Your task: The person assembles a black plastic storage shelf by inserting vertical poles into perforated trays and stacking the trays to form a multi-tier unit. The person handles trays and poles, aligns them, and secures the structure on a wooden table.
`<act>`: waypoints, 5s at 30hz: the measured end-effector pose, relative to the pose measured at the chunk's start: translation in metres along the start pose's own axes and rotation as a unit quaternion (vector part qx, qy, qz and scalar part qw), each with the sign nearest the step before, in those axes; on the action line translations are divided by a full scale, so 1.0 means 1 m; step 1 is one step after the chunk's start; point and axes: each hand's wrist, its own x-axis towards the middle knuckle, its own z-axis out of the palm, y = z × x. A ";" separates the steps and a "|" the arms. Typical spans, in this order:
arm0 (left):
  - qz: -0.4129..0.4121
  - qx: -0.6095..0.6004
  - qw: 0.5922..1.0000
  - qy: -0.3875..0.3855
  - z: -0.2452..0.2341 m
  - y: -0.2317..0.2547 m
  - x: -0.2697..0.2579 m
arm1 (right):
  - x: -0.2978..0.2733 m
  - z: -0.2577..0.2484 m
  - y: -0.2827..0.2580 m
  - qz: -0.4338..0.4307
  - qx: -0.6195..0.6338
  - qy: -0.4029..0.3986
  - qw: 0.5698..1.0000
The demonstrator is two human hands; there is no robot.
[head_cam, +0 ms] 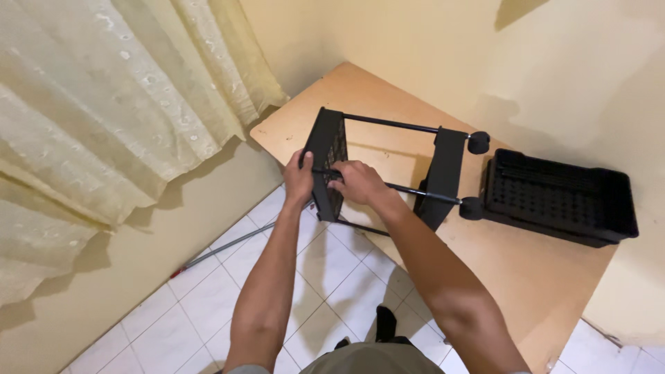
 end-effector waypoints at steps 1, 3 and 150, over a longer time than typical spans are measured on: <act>0.001 0.003 1.000 0.005 0.001 -0.003 0.000 | -0.003 0.005 -0.006 -0.011 -0.023 0.023 0.999; 0.016 0.026 0.999 0.023 0.005 -0.006 0.003 | -0.002 0.012 -0.016 -0.033 -0.068 0.070 0.995; -0.076 0.222 0.957 -0.169 0.104 -0.084 0.071 | 0.009 0.016 0.174 0.001 0.012 -0.033 0.999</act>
